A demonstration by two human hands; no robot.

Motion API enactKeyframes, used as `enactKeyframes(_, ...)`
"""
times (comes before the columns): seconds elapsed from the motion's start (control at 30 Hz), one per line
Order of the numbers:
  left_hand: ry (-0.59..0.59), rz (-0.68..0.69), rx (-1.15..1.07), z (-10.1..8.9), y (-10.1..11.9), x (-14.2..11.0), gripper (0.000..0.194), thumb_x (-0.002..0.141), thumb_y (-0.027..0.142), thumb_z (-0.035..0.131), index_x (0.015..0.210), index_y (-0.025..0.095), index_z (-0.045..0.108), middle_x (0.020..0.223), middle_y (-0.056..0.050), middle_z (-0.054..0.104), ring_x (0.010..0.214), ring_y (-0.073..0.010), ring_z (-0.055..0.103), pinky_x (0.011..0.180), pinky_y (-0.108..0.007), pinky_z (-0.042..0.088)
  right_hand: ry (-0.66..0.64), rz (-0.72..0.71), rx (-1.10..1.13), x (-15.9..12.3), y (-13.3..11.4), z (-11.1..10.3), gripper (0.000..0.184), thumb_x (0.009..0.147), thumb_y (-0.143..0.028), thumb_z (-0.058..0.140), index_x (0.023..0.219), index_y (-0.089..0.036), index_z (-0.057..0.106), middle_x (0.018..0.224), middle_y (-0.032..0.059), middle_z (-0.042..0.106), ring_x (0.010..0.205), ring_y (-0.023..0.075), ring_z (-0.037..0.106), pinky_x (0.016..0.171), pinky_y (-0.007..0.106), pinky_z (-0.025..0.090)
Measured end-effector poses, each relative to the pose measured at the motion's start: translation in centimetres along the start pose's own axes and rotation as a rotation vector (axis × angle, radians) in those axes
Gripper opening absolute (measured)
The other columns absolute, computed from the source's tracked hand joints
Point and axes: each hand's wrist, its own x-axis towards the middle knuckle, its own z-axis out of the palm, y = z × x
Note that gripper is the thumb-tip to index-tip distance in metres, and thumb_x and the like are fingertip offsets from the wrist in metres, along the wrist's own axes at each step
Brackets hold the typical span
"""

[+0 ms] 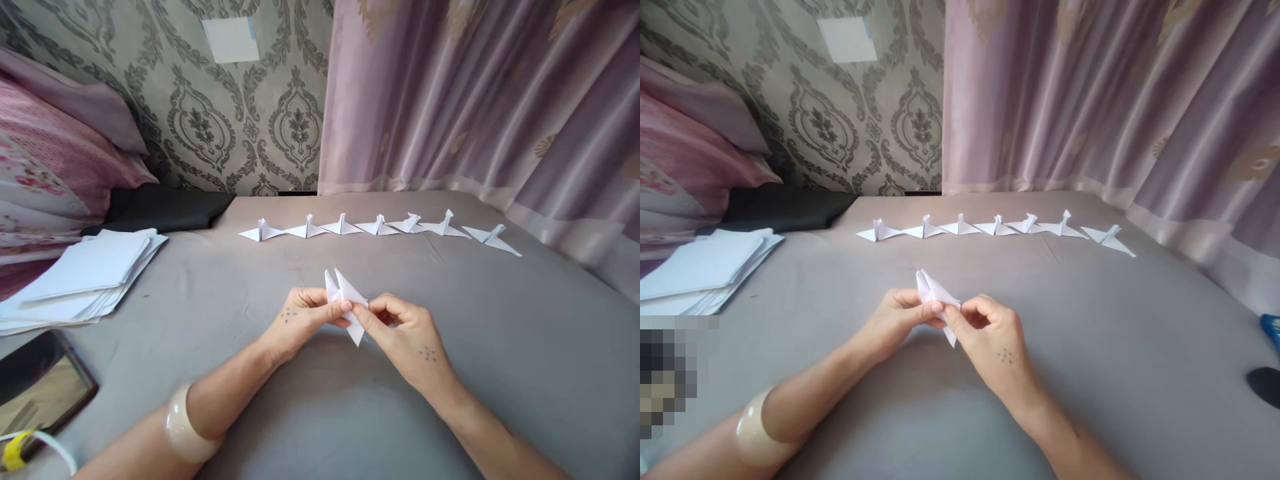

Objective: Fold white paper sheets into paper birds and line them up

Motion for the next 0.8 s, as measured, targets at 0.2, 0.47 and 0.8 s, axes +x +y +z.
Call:
enactKeyframes(0.2, 0.065, -0.017, -0.068, 0.1, -0.4, 0.2, 0.025, 0.07, 0.035, 0.079, 0.08, 0.013, 0.078, 0.076, -0.007, 0.074, 0.071, -0.016, 0.066, 0.071, -0.027, 0.057, -0.077, 0.038, 0.174, 0.9, 0.6, -0.3, 0.026, 0.074, -0.046, 0.07, 0.085, -0.022, 0.071, 0.083, 0.0003, 0.067, 0.076, 0.0146, 0.059, 0.068, 0.026, 0.046)
enactKeyframes(0.47, 0.097, -0.045, -0.06, 0.3, 0.0, 0.1, 0.03, 0.072, 0.04, 0.076, 0.074, 0.01, 0.076, 0.072, -0.007, 0.071, 0.07, -0.0153, 0.064, 0.07, -0.027, 0.056, -0.098, 0.104, 0.204, 0.7, 1.2, -0.1, 0.029, 0.076, -0.049, 0.068, 0.075, -0.02, 0.066, 0.071, -0.0008, 0.065, 0.068, 0.013, 0.057, 0.064, 0.026, 0.044)
enactKeyframes(0.8, 0.051, -0.082, 0.091, 0.6, 0.0, -0.1, 0.041, 0.076, 0.05, 0.069, 0.064, 0.011, 0.071, 0.06, -0.006, 0.067, 0.053, -0.0132, 0.06, 0.054, -0.024, 0.049, -0.228, 0.195, 0.248, 0.8, 0.9, 0.0, 0.029, 0.071, -0.046, 0.074, 0.072, -0.018, 0.068, 0.069, 0.001, 0.069, 0.069, 0.0151, 0.061, 0.067, 0.027, 0.045)
